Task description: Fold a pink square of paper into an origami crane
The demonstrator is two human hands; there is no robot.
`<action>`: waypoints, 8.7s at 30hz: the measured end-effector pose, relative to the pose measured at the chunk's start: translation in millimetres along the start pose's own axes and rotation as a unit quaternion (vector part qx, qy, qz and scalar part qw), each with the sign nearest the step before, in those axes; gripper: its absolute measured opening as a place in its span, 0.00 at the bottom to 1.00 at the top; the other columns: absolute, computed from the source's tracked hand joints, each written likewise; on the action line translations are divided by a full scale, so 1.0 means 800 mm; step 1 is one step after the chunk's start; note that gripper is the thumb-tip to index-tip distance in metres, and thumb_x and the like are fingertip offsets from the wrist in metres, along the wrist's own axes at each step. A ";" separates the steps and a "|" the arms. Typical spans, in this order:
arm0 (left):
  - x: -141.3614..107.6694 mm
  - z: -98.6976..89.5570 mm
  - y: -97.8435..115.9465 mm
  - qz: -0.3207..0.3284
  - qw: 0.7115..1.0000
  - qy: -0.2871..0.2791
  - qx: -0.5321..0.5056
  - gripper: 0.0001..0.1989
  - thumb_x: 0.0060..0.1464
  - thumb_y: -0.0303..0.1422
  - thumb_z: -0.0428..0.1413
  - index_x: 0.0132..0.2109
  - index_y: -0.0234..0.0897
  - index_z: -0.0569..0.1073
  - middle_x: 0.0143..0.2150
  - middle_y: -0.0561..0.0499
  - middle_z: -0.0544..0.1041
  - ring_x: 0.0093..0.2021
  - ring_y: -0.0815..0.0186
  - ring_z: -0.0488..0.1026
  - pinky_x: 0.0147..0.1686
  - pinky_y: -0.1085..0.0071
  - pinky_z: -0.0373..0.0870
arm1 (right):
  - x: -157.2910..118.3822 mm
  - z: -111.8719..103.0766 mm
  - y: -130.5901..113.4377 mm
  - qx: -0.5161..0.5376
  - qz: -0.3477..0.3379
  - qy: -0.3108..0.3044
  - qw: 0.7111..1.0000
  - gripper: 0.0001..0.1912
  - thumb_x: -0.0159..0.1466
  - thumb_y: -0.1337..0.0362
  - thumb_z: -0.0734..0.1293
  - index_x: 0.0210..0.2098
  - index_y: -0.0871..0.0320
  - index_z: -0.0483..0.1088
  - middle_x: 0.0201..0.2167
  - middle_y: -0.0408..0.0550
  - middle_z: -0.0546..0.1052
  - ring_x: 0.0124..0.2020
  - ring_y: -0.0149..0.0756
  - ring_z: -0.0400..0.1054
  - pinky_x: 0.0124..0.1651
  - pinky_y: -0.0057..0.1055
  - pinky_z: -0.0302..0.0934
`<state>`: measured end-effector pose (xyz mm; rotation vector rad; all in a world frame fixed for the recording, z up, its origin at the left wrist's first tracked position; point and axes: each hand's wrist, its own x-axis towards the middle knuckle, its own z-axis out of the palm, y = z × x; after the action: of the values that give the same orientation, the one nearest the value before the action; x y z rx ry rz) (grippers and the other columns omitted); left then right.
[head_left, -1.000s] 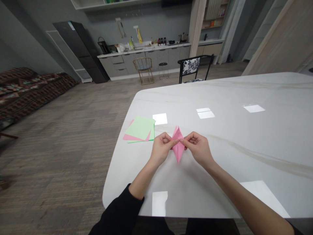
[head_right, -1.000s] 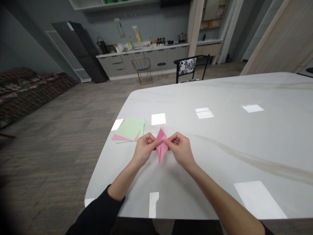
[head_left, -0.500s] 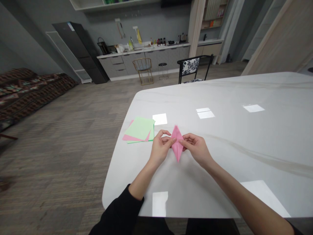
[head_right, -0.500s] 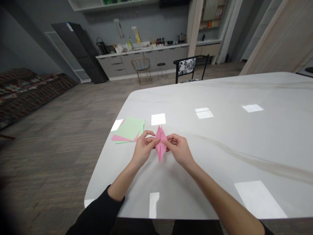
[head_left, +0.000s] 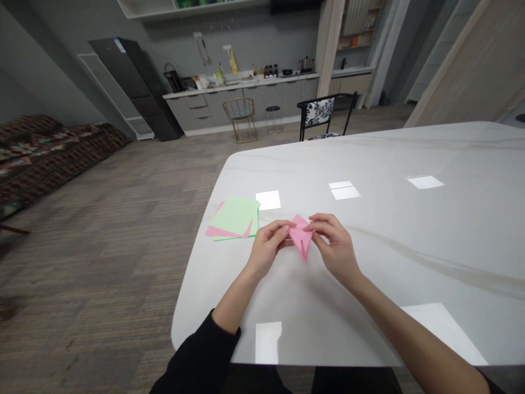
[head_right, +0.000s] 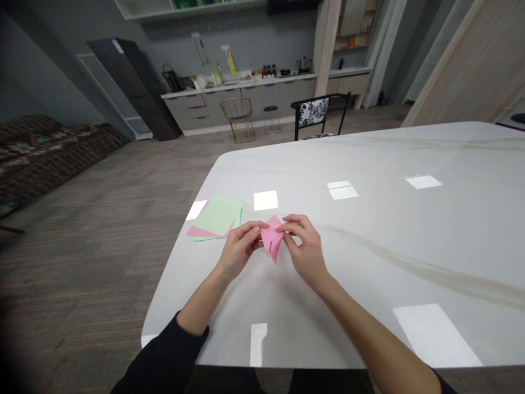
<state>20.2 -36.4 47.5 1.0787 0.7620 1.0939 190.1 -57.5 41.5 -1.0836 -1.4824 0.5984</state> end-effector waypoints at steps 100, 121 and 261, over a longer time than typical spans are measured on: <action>0.000 -0.001 -0.009 -0.064 0.998 -0.018 0.002 0.33 0.53 0.41 0.60 0.62 0.41 0.56 0.33 0.49 0.80 0.35 0.58 0.79 0.42 0.62 0.73 | 0.008 -0.008 0.005 -0.061 0.048 -0.087 0.993 0.06 0.63 0.62 0.65 0.32 0.56 0.72 0.40 0.49 0.73 0.27 0.31 0.65 0.29 0.30 0.60; 0.003 -0.004 -0.015 -0.133 0.991 0.027 0.002 0.16 0.40 0.32 0.68 0.37 0.29 0.77 0.31 0.45 0.80 0.32 0.65 0.77 0.38 0.68 0.73 | 0.009 -0.004 0.014 0.026 0.188 -0.129 0.973 0.10 0.59 0.57 0.68 0.29 0.58 0.76 0.26 0.46 0.78 0.28 0.37 0.70 0.32 0.31 0.62; 0.001 -0.016 0.018 0.064 0.982 -0.031 0.178 0.10 0.54 0.38 0.59 0.39 0.36 0.74 0.23 0.55 0.67 0.24 0.70 0.66 0.27 0.72 0.63 | 0.005 -0.004 -0.005 0.085 0.222 -0.201 0.950 0.13 0.58 0.53 0.68 0.29 0.57 0.69 0.18 0.38 0.66 0.18 0.27 0.57 0.21 0.26 0.51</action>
<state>4.8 -31.1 56.9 1.4748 0.8676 1.0491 192.3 -56.6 47.3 -1.2153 -1.4958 1.3047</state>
